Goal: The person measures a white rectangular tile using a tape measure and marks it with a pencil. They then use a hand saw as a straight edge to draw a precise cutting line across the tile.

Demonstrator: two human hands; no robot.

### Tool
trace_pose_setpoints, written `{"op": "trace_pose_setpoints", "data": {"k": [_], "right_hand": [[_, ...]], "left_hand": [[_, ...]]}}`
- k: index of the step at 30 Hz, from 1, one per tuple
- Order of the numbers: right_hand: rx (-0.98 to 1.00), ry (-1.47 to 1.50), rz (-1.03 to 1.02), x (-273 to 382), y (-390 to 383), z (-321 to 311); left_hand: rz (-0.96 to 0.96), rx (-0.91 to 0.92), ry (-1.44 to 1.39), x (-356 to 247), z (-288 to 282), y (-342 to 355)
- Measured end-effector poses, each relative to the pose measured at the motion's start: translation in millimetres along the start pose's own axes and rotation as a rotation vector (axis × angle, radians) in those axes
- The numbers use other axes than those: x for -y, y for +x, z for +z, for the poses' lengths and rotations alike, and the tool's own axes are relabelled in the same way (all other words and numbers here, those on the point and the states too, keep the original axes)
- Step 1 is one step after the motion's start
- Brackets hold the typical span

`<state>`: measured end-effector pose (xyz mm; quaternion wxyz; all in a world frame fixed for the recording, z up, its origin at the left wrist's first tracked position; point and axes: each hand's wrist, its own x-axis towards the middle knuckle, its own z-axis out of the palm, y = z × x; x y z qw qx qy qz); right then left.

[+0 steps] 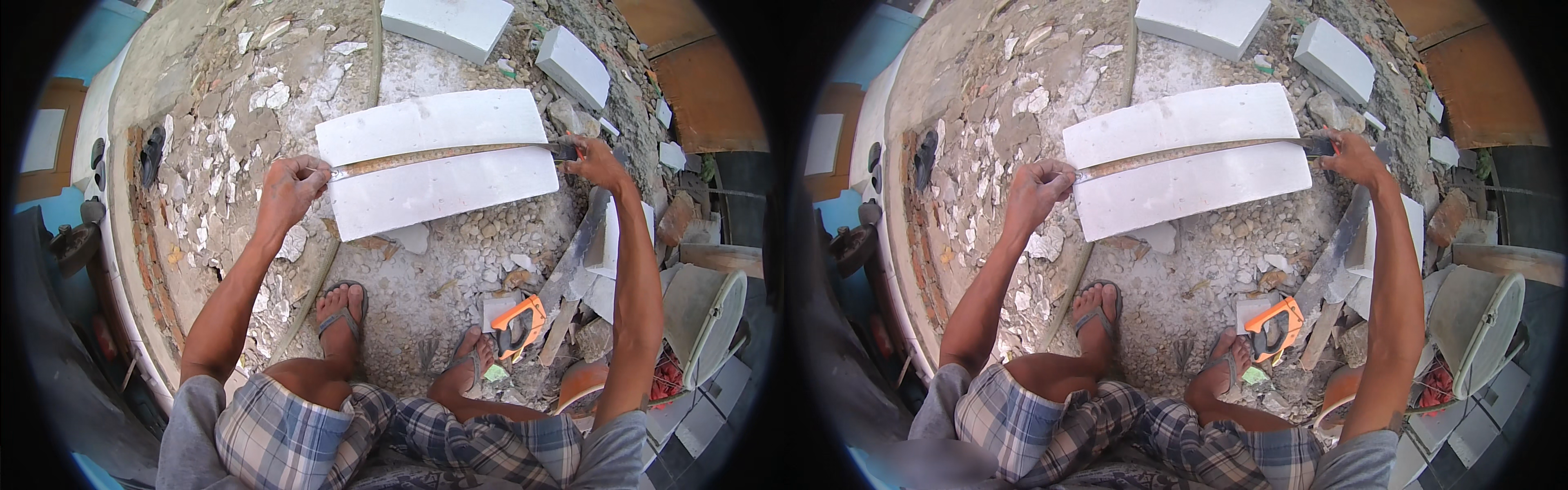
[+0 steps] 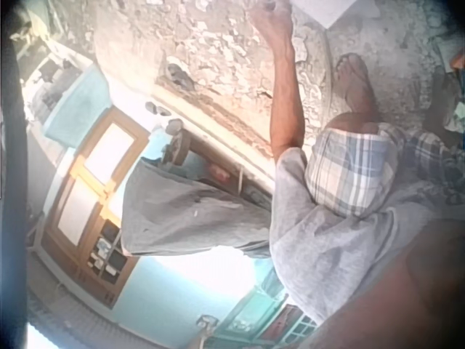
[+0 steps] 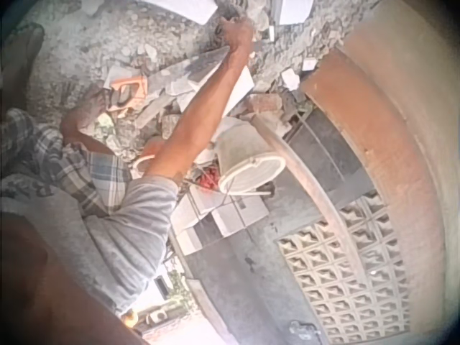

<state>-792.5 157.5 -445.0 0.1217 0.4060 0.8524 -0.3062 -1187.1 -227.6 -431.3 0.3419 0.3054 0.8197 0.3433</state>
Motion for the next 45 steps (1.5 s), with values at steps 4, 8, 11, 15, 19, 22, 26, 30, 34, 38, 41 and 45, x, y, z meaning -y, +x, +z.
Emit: {"op": "trace_pose_setpoints", "data": {"k": [4,8,11,15,19,22,26,30,34,38,41,45], "right_hand": [[-0.132,-0.26,-0.108,11.9,-8.7,11.4],[-0.479,-0.035,-0.093,63.6,-23.0,-4.9],[-0.383,0.509,-0.113,133.8,-46.2,13.0],[-0.159,0.769,-0.261,181.3,-47.8,90.8],[-0.126,0.698,-0.3,182.2,-31.5,112.3],[-0.149,0.725,-0.329,187.5,-22.8,122.6],[-0.165,0.627,-0.339,188.8,-16.9,124.1],[-0.143,0.626,-0.335,186.2,-14.1,124.6],[-0.139,0.634,-0.333,185.0,-12.4,125.2],[-0.126,0.653,-0.362,187.2,-13.2,124.3],[-0.092,0.665,-0.367,186.0,-13.4,122.0],[-0.102,0.676,-0.338,187.7,-13.0,122.4]], "left_hand": [[0.0,-0.001,0.011,3.3,0.0,1.1],[0.009,-0.039,-0.045,12.4,-0.9,0.8],[-0.01,-0.021,-0.031,8.6,-1.0,-3.0],[-0.013,-0.02,-0.063,5.2,2.1,-6.1],[-0.053,0.006,-0.013,-0.7,1.1,-7.9],[-0.056,0.015,-0.011,3.6,-0.9,-6.6],[-0.05,0.024,-0.004,5.7,-2.4,-5.2],[-0.037,0.031,-0.002,4.0,-1.9,-5.6],[-0.033,0.043,-0.002,6.2,-1.9,-3.4],[0.014,-0.017,-0.028,6.0,1.4,-5.0],[-0.013,0.007,0.0,4.6,-1.0,-3.8],[-0.055,0.066,0.021,2.3,-5.5,-2.0]]}}
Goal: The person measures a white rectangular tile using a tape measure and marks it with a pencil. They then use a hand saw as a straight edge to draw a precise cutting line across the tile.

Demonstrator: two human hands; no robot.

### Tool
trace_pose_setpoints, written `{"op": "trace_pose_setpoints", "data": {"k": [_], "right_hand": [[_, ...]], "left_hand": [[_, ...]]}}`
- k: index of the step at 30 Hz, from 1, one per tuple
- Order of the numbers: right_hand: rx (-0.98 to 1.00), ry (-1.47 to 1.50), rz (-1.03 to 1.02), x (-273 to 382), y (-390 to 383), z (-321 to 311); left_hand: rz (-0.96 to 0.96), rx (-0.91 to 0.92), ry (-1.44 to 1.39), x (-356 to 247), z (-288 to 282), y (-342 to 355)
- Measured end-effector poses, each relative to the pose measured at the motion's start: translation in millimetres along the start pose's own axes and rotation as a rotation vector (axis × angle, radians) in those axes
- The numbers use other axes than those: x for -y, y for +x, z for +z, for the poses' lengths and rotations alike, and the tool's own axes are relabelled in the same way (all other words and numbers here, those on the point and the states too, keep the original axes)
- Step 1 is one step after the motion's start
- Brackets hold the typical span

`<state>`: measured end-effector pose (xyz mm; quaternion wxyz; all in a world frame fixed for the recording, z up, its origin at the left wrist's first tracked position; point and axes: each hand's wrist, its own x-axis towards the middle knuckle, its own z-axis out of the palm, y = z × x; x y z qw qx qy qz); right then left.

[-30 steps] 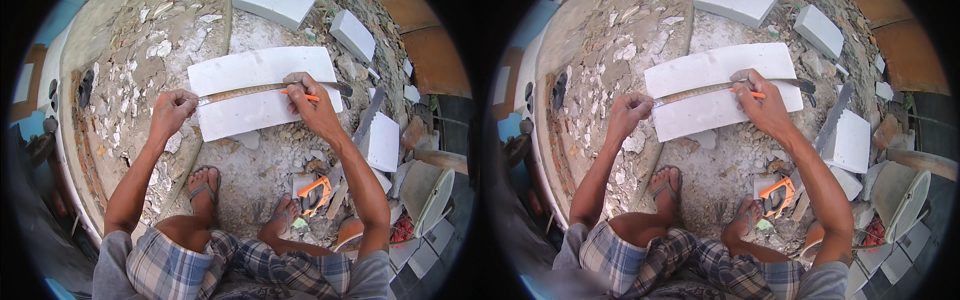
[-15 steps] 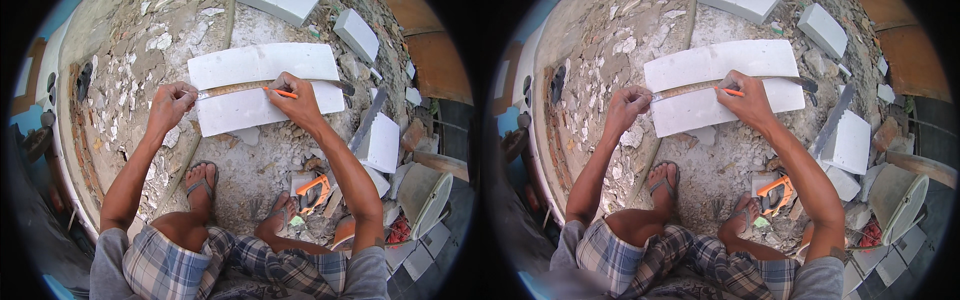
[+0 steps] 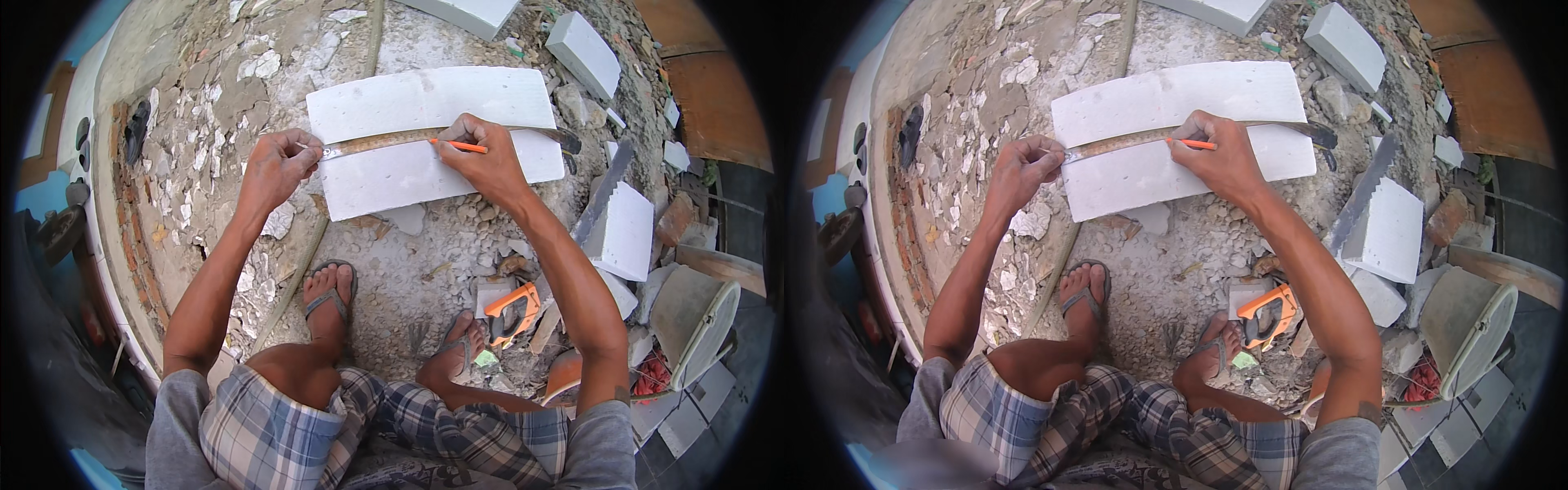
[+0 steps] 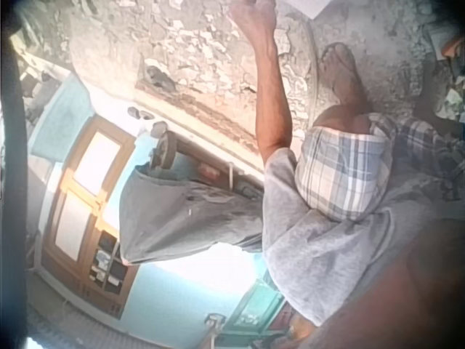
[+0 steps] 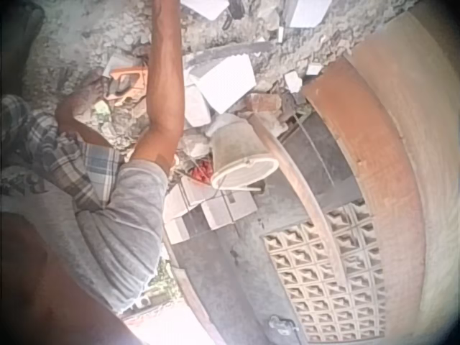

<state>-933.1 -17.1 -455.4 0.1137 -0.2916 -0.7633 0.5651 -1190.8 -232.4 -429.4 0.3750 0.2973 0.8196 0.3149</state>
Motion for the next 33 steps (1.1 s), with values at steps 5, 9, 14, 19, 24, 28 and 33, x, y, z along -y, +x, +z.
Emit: {"op": "trace_pose_setpoints", "data": {"k": [5,9,14,19,24,28,33], "right_hand": [[0.027,-0.012,0.007,-4.8,1.4,-1.9],[0.005,0.013,-0.002,-4.0,2.6,0.4],[-0.015,0.03,0.016,-6.8,2.1,0.7],[0.002,0.021,0.034,-4.4,1.3,-0.2],[-0.013,0.023,0.031,-3.1,3.3,-0.5],[-0.029,0.022,0.039,-4.1,2.4,-1.4],[-0.029,-0.011,0.046,3.9,1.4,-8.7]], "left_hand": [[-0.01,-0.009,-0.002,-0.3,0.6,0.1],[-0.014,0.0,-0.031,0.6,0.3,1.7],[-0.019,0.014,-0.028,-5.3,0.7,0.8],[-0.025,0.008,-0.052,-1.6,0.7,1.1],[-0.027,0.009,-0.056,0.5,-1.7,1.8],[-0.017,0.016,-0.087,1.2,0.2,3.0],[-0.021,0.0,-0.076,-2.3,-0.6,-1.1]]}}
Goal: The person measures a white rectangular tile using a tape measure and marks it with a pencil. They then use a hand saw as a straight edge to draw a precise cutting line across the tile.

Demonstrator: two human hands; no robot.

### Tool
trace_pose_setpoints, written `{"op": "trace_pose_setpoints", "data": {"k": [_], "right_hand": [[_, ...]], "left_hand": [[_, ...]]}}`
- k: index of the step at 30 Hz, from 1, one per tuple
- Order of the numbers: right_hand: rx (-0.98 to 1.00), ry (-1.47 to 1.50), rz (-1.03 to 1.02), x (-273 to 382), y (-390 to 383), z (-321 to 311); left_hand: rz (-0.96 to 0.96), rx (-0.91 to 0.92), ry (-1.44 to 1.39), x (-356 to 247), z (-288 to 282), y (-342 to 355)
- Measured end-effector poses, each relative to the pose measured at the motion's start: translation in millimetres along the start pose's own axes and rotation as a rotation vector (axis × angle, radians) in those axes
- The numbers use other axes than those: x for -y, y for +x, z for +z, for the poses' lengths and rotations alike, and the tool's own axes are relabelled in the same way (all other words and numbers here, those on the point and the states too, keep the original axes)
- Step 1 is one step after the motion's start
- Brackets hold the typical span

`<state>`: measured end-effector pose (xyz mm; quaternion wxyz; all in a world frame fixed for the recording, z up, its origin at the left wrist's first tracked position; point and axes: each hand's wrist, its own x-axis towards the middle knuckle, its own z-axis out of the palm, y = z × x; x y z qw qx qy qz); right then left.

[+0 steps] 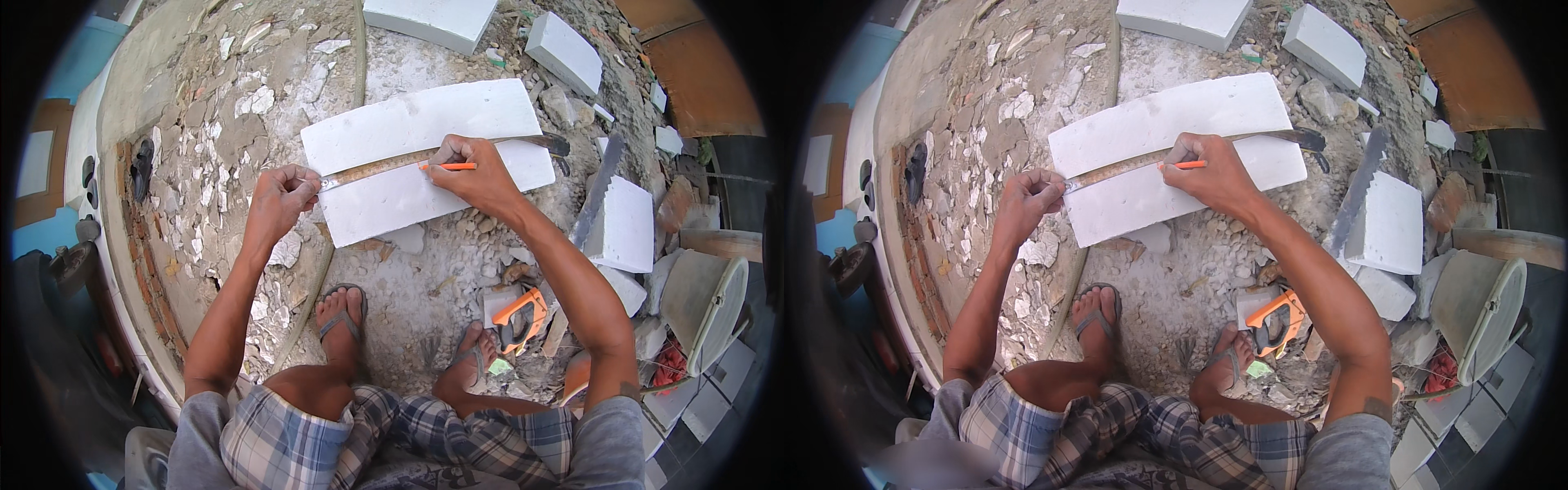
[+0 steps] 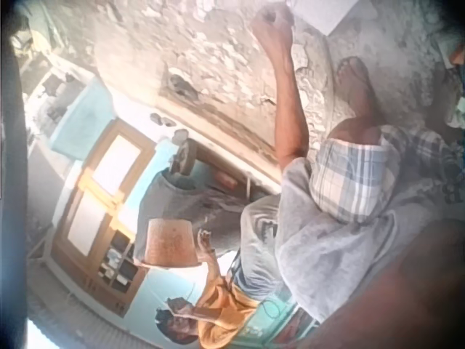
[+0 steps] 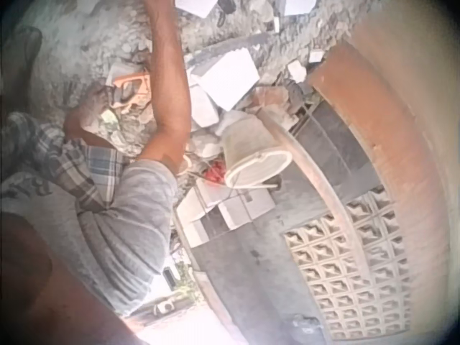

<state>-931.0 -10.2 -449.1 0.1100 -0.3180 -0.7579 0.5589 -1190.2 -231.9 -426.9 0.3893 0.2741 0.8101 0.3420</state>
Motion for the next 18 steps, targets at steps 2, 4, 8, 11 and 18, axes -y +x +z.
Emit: {"op": "trace_pose_setpoints", "data": {"k": [2,4,8,11,18], "right_hand": [[-0.06,-0.004,-0.069,10.2,-4.2,-23.0],[-0.292,0.057,-0.051,5.0,-1.3,-64.7],[-0.414,0.066,0.012,-2.5,-11.7,-91.4],[-0.252,-0.009,-0.021,-9.3,-24.7,-69.4],[-0.096,-0.008,-0.039,-20.0,-10.0,-24.5]], "left_hand": [[-0.013,-0.003,-0.01,0.8,1.1,-0.4],[0.014,-0.004,-0.027,2.0,2.4,0.3],[0.005,-0.005,-0.052,1.1,5.1,2.0],[0.012,-0.017,-0.056,4.3,1.6,2.2],[0.019,-0.016,-0.082,1.6,5.5,-0.7]]}}
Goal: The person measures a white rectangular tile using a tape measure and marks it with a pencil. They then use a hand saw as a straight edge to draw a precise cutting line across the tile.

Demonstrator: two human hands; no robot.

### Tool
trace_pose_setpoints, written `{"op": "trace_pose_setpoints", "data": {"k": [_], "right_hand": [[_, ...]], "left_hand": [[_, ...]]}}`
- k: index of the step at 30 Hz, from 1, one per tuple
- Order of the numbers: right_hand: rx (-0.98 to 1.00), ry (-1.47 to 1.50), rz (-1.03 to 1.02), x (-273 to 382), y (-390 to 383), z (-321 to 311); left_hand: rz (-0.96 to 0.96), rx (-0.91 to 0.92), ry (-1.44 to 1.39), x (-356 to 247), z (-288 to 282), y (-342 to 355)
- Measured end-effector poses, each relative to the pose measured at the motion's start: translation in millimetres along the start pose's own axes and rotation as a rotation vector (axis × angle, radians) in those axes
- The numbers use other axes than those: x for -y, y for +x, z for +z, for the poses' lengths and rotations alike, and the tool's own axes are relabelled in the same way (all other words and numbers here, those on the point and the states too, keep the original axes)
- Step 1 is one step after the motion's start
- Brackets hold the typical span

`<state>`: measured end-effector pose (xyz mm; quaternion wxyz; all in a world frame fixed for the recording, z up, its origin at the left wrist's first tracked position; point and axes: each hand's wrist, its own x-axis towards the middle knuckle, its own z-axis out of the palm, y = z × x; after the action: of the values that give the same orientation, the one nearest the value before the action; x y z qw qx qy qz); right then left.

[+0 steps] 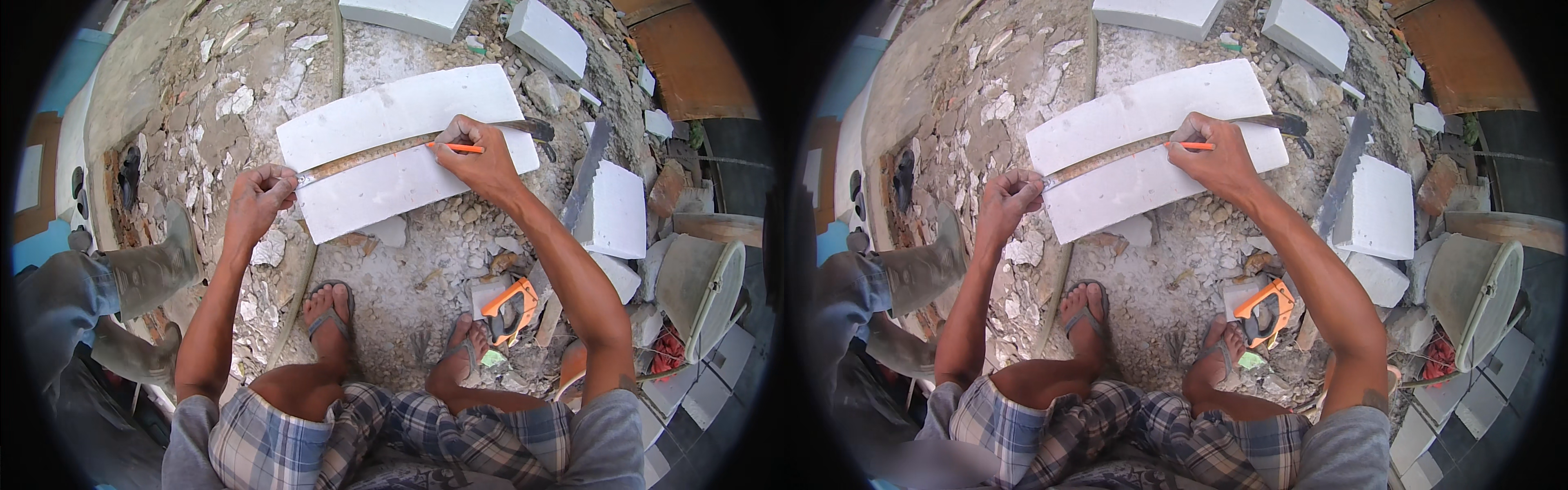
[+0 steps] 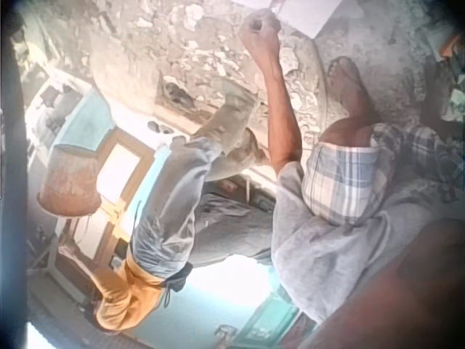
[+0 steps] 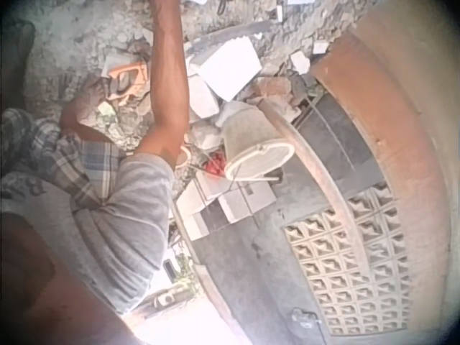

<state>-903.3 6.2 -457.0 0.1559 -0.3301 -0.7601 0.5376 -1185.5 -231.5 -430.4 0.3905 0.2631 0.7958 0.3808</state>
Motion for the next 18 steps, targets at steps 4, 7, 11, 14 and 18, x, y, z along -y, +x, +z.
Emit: {"op": "trace_pose_setpoints", "data": {"k": [4,7,11,14,18], "right_hand": [[0.044,0.008,0.025,0.6,1.1,-1.0],[0.036,-0.002,0.005,-0.1,1.5,0.2],[0.046,0.0,0.022,0.2,1.1,1.7],[0.066,0.0,0.02,1.6,1.8,2.1],[0.087,0.029,0.045,1.9,2.2,-0.5]], "left_hand": [[0.011,0.007,-0.006,5.0,-3.2,1.2],[-0.007,0.012,-0.015,2.1,-1.9,0.5],[-0.024,0.027,0.002,0.7,-4.3,1.0],[-0.029,0.048,0.011,6.5,-8.2,6.3],[-0.027,0.035,0.017,3.8,-5.0,4.8]]}}
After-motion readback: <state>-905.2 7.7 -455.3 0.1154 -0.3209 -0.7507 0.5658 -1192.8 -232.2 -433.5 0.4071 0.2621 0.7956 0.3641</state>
